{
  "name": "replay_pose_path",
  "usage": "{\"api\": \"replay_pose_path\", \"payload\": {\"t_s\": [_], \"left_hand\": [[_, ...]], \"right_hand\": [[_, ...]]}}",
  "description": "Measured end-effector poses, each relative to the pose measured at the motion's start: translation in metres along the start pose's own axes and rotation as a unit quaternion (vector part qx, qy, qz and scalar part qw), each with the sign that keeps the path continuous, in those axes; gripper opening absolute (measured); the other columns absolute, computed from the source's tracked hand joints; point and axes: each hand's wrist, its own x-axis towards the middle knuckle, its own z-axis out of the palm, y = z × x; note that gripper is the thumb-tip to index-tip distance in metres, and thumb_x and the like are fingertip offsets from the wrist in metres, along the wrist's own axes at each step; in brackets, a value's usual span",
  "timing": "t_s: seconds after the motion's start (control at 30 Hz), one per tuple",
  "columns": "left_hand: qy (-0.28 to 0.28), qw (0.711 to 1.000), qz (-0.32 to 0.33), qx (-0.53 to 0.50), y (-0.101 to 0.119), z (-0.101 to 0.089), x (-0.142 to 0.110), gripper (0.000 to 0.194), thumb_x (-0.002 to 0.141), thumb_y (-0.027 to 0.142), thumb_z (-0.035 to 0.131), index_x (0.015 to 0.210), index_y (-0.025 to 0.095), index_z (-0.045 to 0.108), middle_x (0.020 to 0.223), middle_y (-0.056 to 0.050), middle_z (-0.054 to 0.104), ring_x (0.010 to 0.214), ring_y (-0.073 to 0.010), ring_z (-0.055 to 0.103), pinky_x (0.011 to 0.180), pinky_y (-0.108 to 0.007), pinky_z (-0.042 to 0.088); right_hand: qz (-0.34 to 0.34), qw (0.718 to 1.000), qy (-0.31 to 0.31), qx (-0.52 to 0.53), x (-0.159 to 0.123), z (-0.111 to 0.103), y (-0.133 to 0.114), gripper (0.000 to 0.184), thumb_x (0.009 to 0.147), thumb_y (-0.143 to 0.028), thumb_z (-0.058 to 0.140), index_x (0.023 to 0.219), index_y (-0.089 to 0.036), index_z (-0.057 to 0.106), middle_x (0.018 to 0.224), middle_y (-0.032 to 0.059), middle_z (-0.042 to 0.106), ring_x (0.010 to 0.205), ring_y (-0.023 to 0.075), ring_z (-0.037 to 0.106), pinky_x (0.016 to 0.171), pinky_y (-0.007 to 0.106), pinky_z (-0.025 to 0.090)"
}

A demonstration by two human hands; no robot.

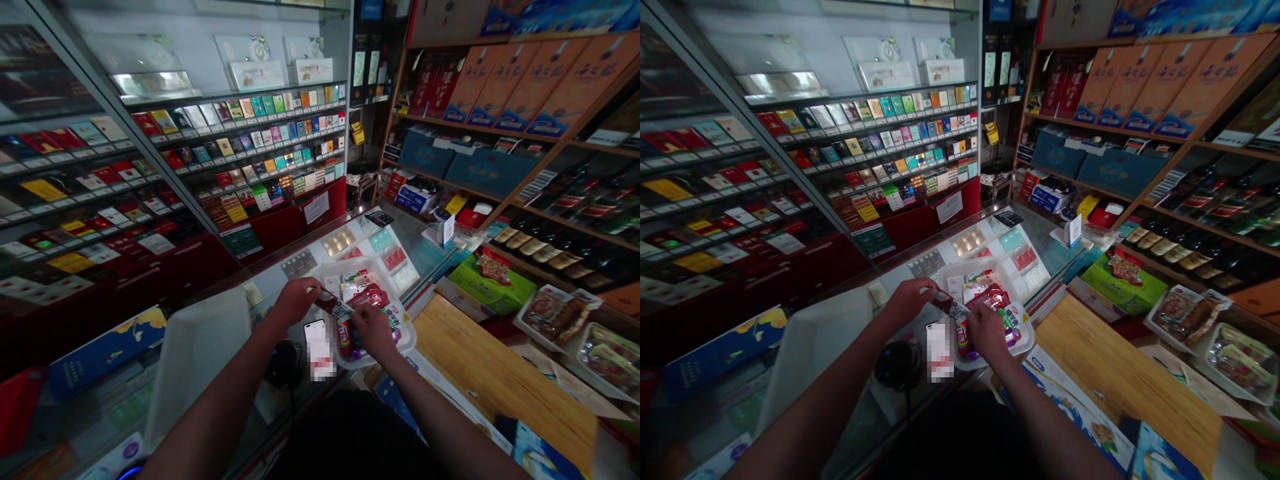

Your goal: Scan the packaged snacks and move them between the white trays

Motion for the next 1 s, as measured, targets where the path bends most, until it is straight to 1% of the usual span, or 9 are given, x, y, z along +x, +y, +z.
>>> {"api": "replay_pose_path", "payload": {"t_s": [0.03, 0.1, 0.27, 0.37, 0.47, 0.6, 0.7, 0.87, 1.0], "left_hand": [[0.0, 1.0, -0.017, -0.022, 0.0, -0.001, -0.002, 0.026, 0.092, 0.027, 0.05, 0.094, 0.021, 0.076, 0.095, -0.004, 0.078, 0.09, -0.021, 0.069, 0.086, -0.034, 0.051], [0.007, 0.997, -0.045, -0.059, -0.001, -0.001, -0.008, 0.026, 0.091, 0.029, 0.051, 0.092, 0.021, 0.076, 0.091, -0.003, 0.078, 0.085, -0.0201, 0.069, 0.08, -0.031, 0.049], [0.039, 0.986, -0.098, -0.131, -0.009, 0.002, -0.021, 0.024, 0.087, 0.032, 0.054, 0.088, 0.02, 0.075, 0.084, -0.001, 0.076, 0.08, -0.0194, 0.067, 0.074, -0.03, 0.047], [0.05, 0.979, -0.112, -0.16, -0.014, 0.002, -0.027, 0.025, 0.086, 0.034, 0.055, 0.086, 0.02, 0.074, 0.082, -0.001, 0.075, 0.077, -0.0189, 0.067, 0.072, -0.029, 0.047], [0.067, 0.976, -0.13, -0.163, -0.015, 0.0, -0.033, 0.026, 0.086, 0.036, 0.055, 0.086, 0.02, 0.075, 0.081, -0.001, 0.075, 0.076, -0.0187, 0.066, 0.072, -0.029, 0.048], [0.083, 0.969, -0.155, -0.175, -0.014, -0.003, -0.038, 0.026, 0.085, 0.039, 0.057, 0.084, 0.02, 0.074, 0.077, 0.0, 0.075, 0.072, -0.0184, 0.065, 0.07, -0.029, 0.048], [0.087, 0.963, -0.161, -0.2, -0.016, -0.002, -0.041, 0.026, 0.084, 0.04, 0.058, 0.084, 0.019, 0.074, 0.078, -0.001, 0.075, 0.074, -0.019, 0.066, 0.07, -0.029, 0.048], [0.08, 0.964, -0.136, -0.214, -0.026, 0.001, -0.047, 0.027, 0.086, 0.041, 0.057, 0.082, 0.019, 0.073, 0.077, -0.001, 0.073, 0.075, -0.0192, 0.066, 0.07, -0.03, 0.047], [0.078, 0.962, -0.144, -0.217, -0.033, 0.004, -0.051, 0.029, 0.087, 0.042, 0.057, 0.085, 0.019, 0.074, 0.078, -0.002, 0.074, 0.074, -0.0192, 0.066, 0.07, -0.03, 0.046]], "right_hand": [[0.004, 1.0, 0.006, 0.012, 0.002, -0.001, 0.0, 0.019, 0.091, -0.033, 0.054, 0.079, -0.022, 0.063, 0.07, 0.0007, 0.068, 0.065, 0.0178, 0.062, 0.062, 0.028, 0.04], [0.007, 0.999, 0.019, 0.044, 0.005, -0.003, -0.001, 0.02, 0.092, -0.036, 0.052, 0.079, -0.023, 0.059, 0.067, -0.0005, 0.066, 0.062, 0.0178, 0.061, 0.06, 0.028, 0.039], [0.021, 0.992, 0.028, 0.119, 0.011, -0.003, -0.01, 0.018, 0.091, -0.039, 0.053, 0.083, -0.024, 0.06, 0.066, -0.0007, 0.066, 0.06, 0.0192, 0.061, 0.059, 0.029, 0.041], [0.021, 0.991, 0.028, 0.13, 0.012, -0.003, -0.017, 0.019, 0.09, -0.041, 0.056, 0.082, -0.024, 0.062, 0.066, 0.0001, 0.066, 0.061, 0.02, 0.061, 0.059, 0.03, 0.042], [0.012, 0.99, 0.019, 0.138, 0.012, -0.002, -0.024, 0.021, 0.089, -0.041, 0.057, 0.082, -0.023, 0.065, 0.069, 0.0011, 0.068, 0.064, 0.0204, 0.063, 0.06, 0.03, 0.044], [0.002, 0.993, 0.005, 0.12, 0.011, -0.003, -0.031, 0.025, 0.089, -0.041, 0.056, 0.085, -0.022, 0.072, 0.075, 0.0026, 0.072, 0.068, 0.0206, 0.065, 0.063, 0.03, 0.046], [0.005, 0.993, 0.002, 0.121, 0.01, -0.002, -0.033, 0.026, 0.089, -0.041, 0.056, 0.089, -0.022, 0.074, 0.076, 0.0023, 0.073, 0.068, 0.0203, 0.065, 0.064, 0.03, 0.046], [0.03, 0.986, 0.011, 0.162, 0.007, 0.004, -0.032, 0.023, 0.087, -0.043, 0.06, 0.089, -0.022, 0.07, 0.071, 0.001, 0.07, 0.064, 0.0199, 0.063, 0.059, 0.03, 0.045], [0.035, 0.985, 0.019, 0.167, 0.005, 0.008, -0.031, 0.026, 0.086, -0.043, 0.061, 0.1, -0.022, 0.068, 0.066, -0.001, 0.065, 0.059, 0.0192, 0.06, 0.055, 0.029, 0.043]]}}
